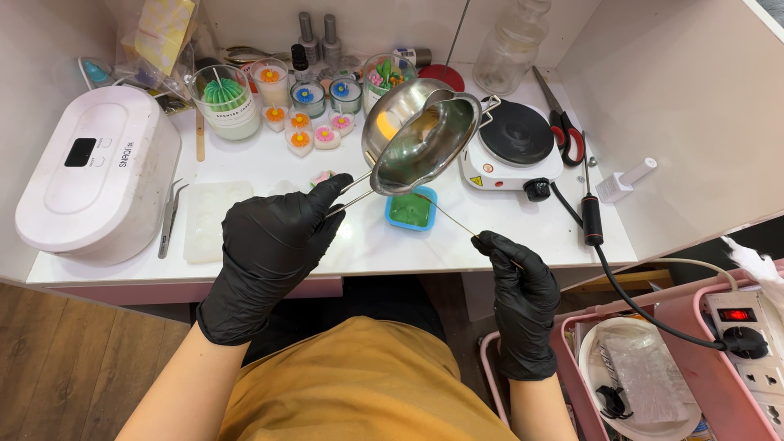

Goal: The recorder is crafting small decorative candles, including preparing the wax and placing decorative flowers into the molds.

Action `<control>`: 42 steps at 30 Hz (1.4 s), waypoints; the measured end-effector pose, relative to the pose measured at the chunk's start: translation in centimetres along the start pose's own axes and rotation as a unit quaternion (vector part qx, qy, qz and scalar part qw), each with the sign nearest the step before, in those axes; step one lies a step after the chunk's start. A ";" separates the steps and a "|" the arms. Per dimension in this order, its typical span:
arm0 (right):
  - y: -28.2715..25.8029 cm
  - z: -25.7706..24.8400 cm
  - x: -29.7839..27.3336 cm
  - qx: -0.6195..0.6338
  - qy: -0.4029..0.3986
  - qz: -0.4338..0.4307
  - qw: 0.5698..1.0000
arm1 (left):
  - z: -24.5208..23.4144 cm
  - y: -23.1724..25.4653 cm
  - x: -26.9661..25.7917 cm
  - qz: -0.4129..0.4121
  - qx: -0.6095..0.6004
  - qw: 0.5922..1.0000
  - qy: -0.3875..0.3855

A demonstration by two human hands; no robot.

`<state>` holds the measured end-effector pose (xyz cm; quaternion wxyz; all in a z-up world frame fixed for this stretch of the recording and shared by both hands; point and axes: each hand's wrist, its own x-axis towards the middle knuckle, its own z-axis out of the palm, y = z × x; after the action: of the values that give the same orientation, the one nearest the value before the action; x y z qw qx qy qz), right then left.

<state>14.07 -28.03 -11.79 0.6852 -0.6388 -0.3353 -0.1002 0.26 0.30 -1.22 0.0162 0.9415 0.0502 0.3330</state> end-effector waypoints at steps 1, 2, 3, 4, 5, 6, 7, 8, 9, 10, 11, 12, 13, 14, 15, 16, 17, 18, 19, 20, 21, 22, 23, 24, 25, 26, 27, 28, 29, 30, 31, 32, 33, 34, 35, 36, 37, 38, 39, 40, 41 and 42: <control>0.1 0.0 0.0 0.012 -0.001 -0.009 1.000 | 0.0 0.0 0.0 -0.001 0.008 1.000 -0.003; 0.0 -0.1 0.0 0.012 -0.001 -0.009 1.000 | 0.0 0.1 0.0 -0.001 0.007 1.000 -0.003; -0.1 -0.2 0.1 0.002 0.004 -0.007 1.000 | 0.1 0.1 0.0 -0.002 0.006 1.000 -0.005; -0.1 -0.3 0.0 -0.007 0.007 -0.005 1.000 | 0.1 0.1 0.0 -0.003 0.006 1.000 -0.008; -0.2 -0.4 0.0 -0.007 0.007 -0.004 1.000 | 0.2 0.1 0.0 -0.003 0.005 1.000 -0.009; -0.2 -0.5 0.0 -0.015 0.012 -0.005 1.000 | 0.2 0.2 0.0 -0.006 0.004 1.000 -0.009; -0.3 -0.5 -0.1 -0.023 0.017 -0.005 1.000 | 0.2 0.2 -0.1 -0.008 0.002 1.000 -0.009; -0.4 -0.5 -0.1 -0.023 0.017 -0.005 1.000 | 0.2 0.2 -0.1 -0.008 0.002 1.000 -0.010; -0.6 -0.6 0.0 -0.031 0.026 -0.001 0.999 | 0.3 0.2 -0.1 -0.009 0.006 1.000 -0.014; -0.8 -0.6 0.0 -0.038 0.034 0.003 0.999 | 0.3 0.3 -0.1 -0.010 0.011 1.000 -0.018; -1.3 -0.5 0.1 -0.038 0.034 0.004 0.999 | 0.6 0.2 -0.3 -0.010 0.011 1.000 -0.018; -1.7 -0.3 0.2 -0.022 0.047 0.023 0.998 | 1.0 0.2 -0.5 -0.010 0.002 1.000 -0.009; -2.2 -0.2 0.4 -0.006 0.060 0.042 0.997 | 1.3 0.2 -0.8 -0.010 -0.007 1.000 0.000; -2.7 0.1 0.6 -0.007 0.059 0.042 0.997 | 1.7 0.3 -1.0 -0.010 -0.007 1.000 0.000; -3.2 0.3 0.7 -0.001 0.079 0.064 0.995 | 2.0 0.5 -1.2 -0.042 -0.046 0.998 0.002; -3.6 0.6 0.9 0.005 0.099 0.086 0.991 | 2.4 0.7 -1.5 -0.075 -0.084 0.994 0.004; -3.7 0.8 1.2 0.005 0.098 0.087 0.991 | 2.7 1.0 -1.7 -0.076 -0.084 0.994 0.004; -3.7 1.1 1.4 0.018 0.088 0.078 0.993 | 3.0 1.3 -2.0 -0.136 -0.193 0.971 -0.025; -3.8 1.3 1.6 0.030 0.079 0.070 0.994 | 3.4 1.5 -2.2 -0.192 -0.299 0.933 -0.053; -3.8 1.8 1.8 0.029 0.077 0.071 0.994 | 3.6 2.0 -2.4 -0.194 -0.300 0.933 -0.054; -3.8 2.3 1.9 0.032 0.056 0.080 0.995 | 3.8 2.5 -2.6 -0.267 -0.399 0.873 -0.079; -3.8 2.9 2.1 0.036 0.033 0.089 0.995 | 4.0 2.9 -2.7 -0.336 -0.491 0.797 -0.102; -4.5 3.6 2.3 0.035 0.031 0.090 0.995 | 4.0 3.2 -2.9 -0.338 -0.491 0.797 -0.102; -5.2 4.4 2.5 -0.054 -0.015 0.005 0.998 | 4.1 3.5 -3.1 -0.369 -0.527 0.757 -0.116; -6.0 5.2 2.7 -0.142 -0.061 -0.081 0.985 | 4.1 3.8 -3.2 -0.398 -0.562 0.714 -0.129; -6.4 5.8 2.7 -0.141 -0.064 -0.080 0.985 | 4.3 4.0 -3.7 -0.401 -0.561 0.712 -0.127; -6.8 6.4 2.8 -0.214 -0.077 -0.150 0.962 | 4.5 4.1 -4.1 -0.416 -0.585 0.686 -0.120; -7.2 7.0 2.9 -0.283 -0.088 -0.220 0.929 | 4.6 4.1 -4.5 -0.430 -0.607 0.659 -0.112; -7.8 7.5 3.0 -0.280 -0.091 -0.221 0.930 | 4.6 4.1 -4.8 -0.432 -0.607 0.658 -0.109; -8.4 8.1 3.0 -0.291 -0.129 -0.235 0.918 | 4.5 4.1 -5.1 -0.413 -0.632 0.645 -0.116; -9.1 8.7 3.1 -0.301 -0.166 -0.250 0.905 | 4.5 4.0 -5.5 -0.393 -0.657 0.631 -0.122; -9.4 9.2 3.0 -0.297 -0.170 -0.252 0.905 | 4.6 3.9 -5.7 -0.396 -0.656 0.632 -0.118; -9.7 9.7 3.0 -0.281 -0.202 -0.247 0.905 | 4.7 3.7 -6.0 -0.401 -0.676 0.609 -0.105; -9.9 10.2 3.0 -0.266 -0.235 -0.242 0.903 | 4.9 3.5 -6.2 -0.405 -0.697 0.585 -0.092; -10.1 10.7 3.1 -0.263 -0.238 -0.244 0.903 | 4.2 3.1 -6.0 -0.407 -0.696 0.585 -0.088; -10.2 11.3 3.2 -0.254 -0.255 -0.241 0.901 | 3.5 2.7 -5.9 -0.429 -0.694 0.572 -0.088; -10.3 11.9 3.4 -0.246 -0.271 -0.239 0.900 | 2.8 2.4 -5.7 -0.450 -0.691 0.558 -0.088; -10.3 12.5 3.6 -0.243 -0.274 -0.240 0.899 | 1.9 1.9 -5.4 -0.452 -0.691 0.558 -0.085; -10.3 13.1 3.9 -0.249 -0.292 -0.247 0.890 | 1.1 1.4 -5.1 -0.471 -0.679 0.555 -0.095; -10.3 13.8 4.2 -0.256 -0.309 -0.255 0.880 | 0.2 0.9 -4.7 -0.489 -0.668 0.551 -0.107; -10.2 14.5 4.3 -0.253 -0.311 -0.256 0.880 | 0.0 0.1 -5.0 -0.490 -0.667 0.551 -0.104; -10.1 15.1 4.4 -0.238 -0.318 -0.275 0.876 | -0.2 -0.8 -5.2 -0.506 -0.665 0.542 -0.091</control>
<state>6.65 -14.16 -1.63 0.3140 -0.6621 -0.6632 -0.1524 -3.95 0.50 -4.39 0.8081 0.5039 0.2802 0.1203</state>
